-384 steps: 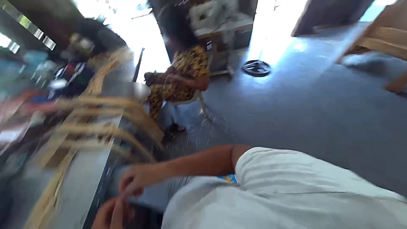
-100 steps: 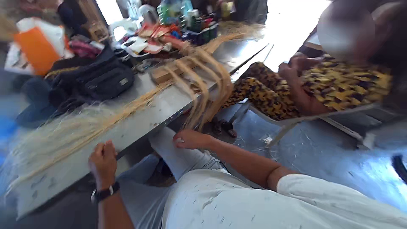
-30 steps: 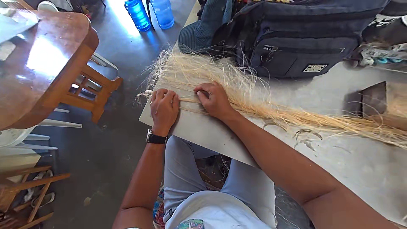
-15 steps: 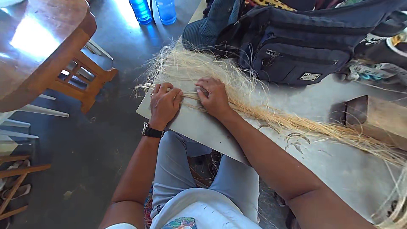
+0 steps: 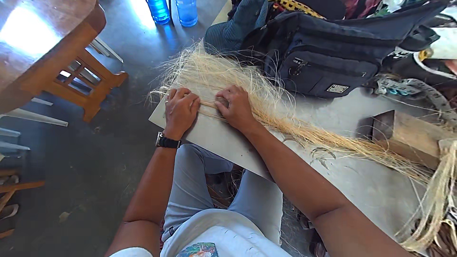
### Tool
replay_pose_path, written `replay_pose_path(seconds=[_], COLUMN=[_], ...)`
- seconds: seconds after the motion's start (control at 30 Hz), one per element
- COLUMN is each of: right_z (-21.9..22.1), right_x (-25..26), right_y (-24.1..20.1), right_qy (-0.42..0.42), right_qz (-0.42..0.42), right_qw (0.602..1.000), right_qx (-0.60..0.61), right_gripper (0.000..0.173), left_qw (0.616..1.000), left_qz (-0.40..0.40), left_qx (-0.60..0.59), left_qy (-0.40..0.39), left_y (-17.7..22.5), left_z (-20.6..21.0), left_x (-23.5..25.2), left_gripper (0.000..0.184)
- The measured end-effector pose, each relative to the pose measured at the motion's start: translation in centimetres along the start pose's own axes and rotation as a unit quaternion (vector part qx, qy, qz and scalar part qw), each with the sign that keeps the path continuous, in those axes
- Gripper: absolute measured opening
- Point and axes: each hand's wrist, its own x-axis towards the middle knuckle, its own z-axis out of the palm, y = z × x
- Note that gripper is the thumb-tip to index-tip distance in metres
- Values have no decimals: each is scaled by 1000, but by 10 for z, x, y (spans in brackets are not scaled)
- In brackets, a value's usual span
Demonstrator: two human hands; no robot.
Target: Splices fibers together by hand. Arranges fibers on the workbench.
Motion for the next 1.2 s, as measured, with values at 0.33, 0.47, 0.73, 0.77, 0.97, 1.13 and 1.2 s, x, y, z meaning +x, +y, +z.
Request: replay_pose_path(seconds=[0.33,0.47,0.73,0.77,0.97,1.13,1.2], right_z=[-9,-7,-5,-5,-7,-7,-8], right_x=[4,5,3,4,3,3,3], right_y=[7,7,3,3,8,8,7], right_qy=[89,129,-5,-3,44,38,36], right_qz=[103,108,55,53,51,79,86], right_qw=[978,974,998,998,987,975,973], right_qx=[157,153,-31,-28,148,206,210], right_gripper=[16,18,30,21,18,17,16], left_qw=[1000,1000,999,999,999,999,999], left_qz=[5,12,8,4,-37,-39,-36], left_qx=[7,3,-20,-18,1,27,20], left_qy=[-2,5,33,36,22,-2,7], left_y=[0,-1,1,1,3,2,1], left_z=[2,2,-1,-1,0,3,3], left_x=[-1,-2,-2,-1,1,2,1], left_gripper=[26,28,29,28,35,28,25])
